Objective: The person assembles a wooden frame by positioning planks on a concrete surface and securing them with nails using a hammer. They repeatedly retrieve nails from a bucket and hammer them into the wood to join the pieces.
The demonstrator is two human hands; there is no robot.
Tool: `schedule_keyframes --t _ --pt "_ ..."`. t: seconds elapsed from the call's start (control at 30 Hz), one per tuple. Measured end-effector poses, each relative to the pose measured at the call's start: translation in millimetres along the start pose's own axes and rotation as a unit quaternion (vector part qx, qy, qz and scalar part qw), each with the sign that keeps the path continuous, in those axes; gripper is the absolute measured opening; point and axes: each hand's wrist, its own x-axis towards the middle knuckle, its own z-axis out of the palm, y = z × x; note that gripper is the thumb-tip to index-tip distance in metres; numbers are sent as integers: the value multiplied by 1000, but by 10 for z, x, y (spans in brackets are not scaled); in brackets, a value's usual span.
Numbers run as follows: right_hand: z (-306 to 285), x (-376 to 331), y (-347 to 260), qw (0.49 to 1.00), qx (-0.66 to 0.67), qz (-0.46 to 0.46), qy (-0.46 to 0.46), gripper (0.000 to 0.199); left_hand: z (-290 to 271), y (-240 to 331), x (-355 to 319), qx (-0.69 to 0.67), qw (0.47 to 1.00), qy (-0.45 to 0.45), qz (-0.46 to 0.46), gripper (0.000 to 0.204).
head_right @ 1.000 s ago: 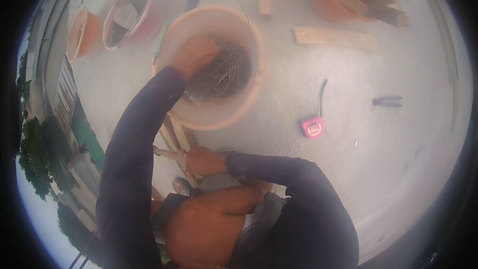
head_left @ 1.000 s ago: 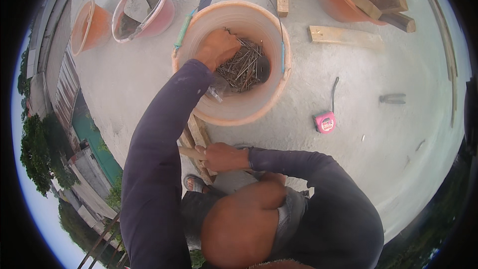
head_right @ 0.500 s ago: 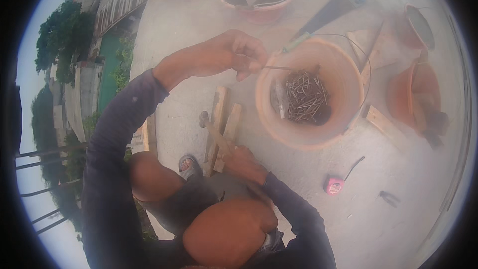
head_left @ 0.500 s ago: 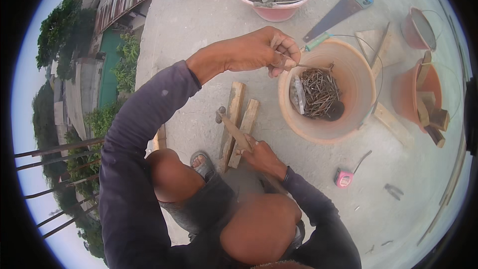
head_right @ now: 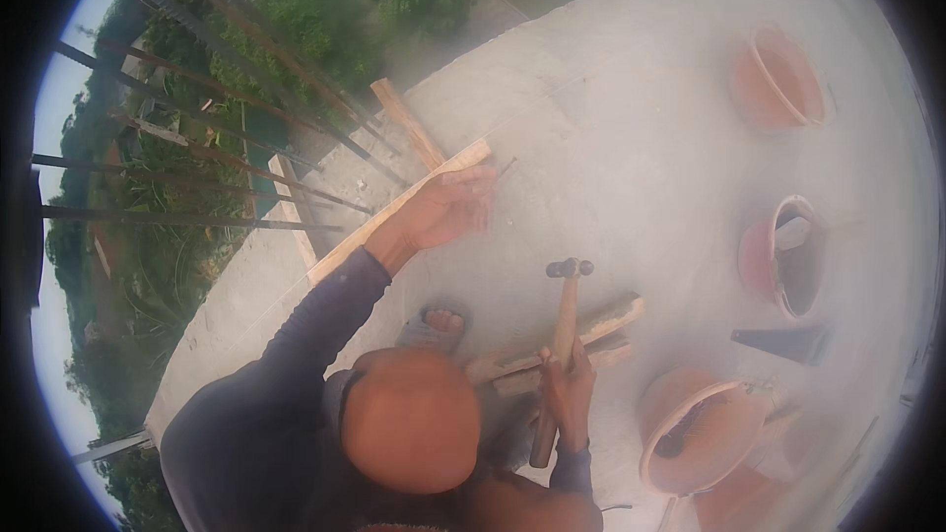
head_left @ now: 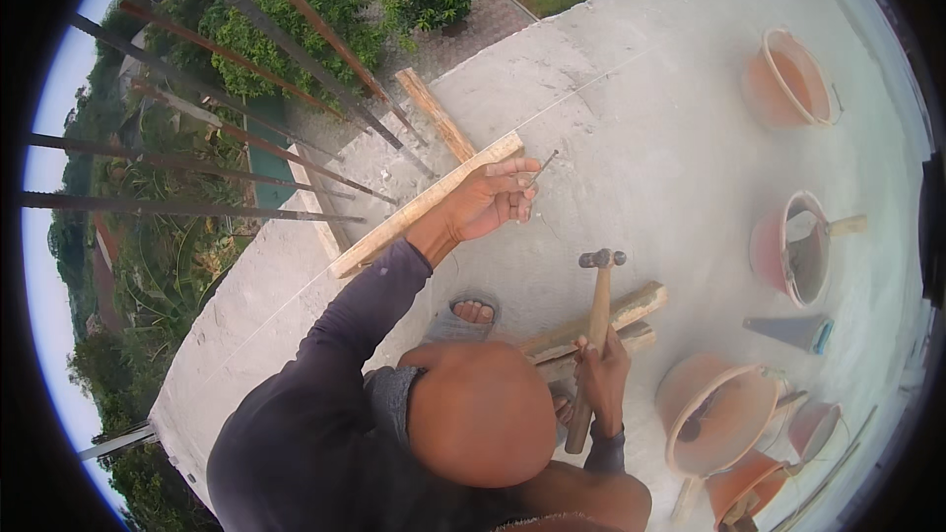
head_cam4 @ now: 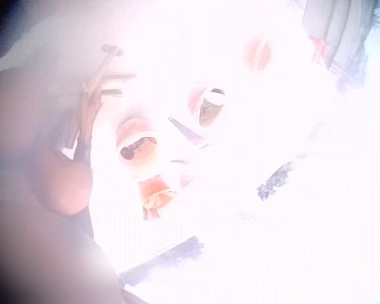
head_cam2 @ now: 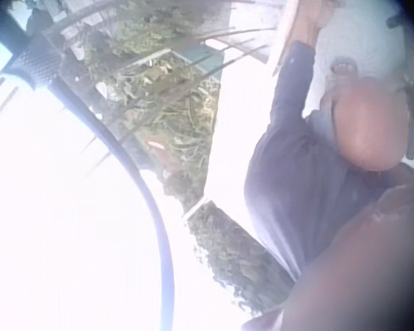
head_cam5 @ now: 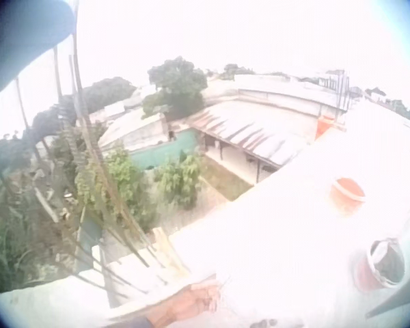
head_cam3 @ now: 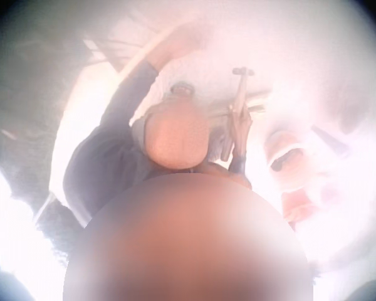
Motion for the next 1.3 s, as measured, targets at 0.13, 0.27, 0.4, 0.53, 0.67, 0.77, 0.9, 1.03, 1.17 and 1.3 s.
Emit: schedule_keyframes --t 0.13,0.27,0.4,0.53,0.67,0.77,0.9,1.03,1.17,1.3 --pt "86 224 -387 999 -36 -5 -26 45 -198 281 -8 -85 995 -23 53 68" --pt "7 438 -688 993 -85 -48 -63 48 -199 246 -46 -158 985 -61 39 78" --pt "3 731 -940 986 -107 -102 -71 53 -155 154 -55 -129 987 -81 47 80" --pt "65 946 -1264 983 -106 -131 -78 53 -105 185 -21 -115 988 -84 52 71" --pt "88 1062 -1586 977 -132 -127 -104 52 -134 350 30 -121 990 -19 73 47" --pt "111 1111 -1677 978 -131 -131 -95 57 -215 470 75 -21 996 15 87 29" --pt "130 1171 -1565 978 -142 -116 -98 56 -346 543 168 231 951 184 94 18" --pt "123 1199 -1357 982 -114 -102 -108 55 -458 579 287 265 902 295 170 24" --pt "81 1221 -1281 982 -124 -77 -118 55 -655 690 379 342 824 415 179 37" --pt "91 1254 -1347 973 -151 -114 -130 58 -901 770 518 508 636 517 266 33"
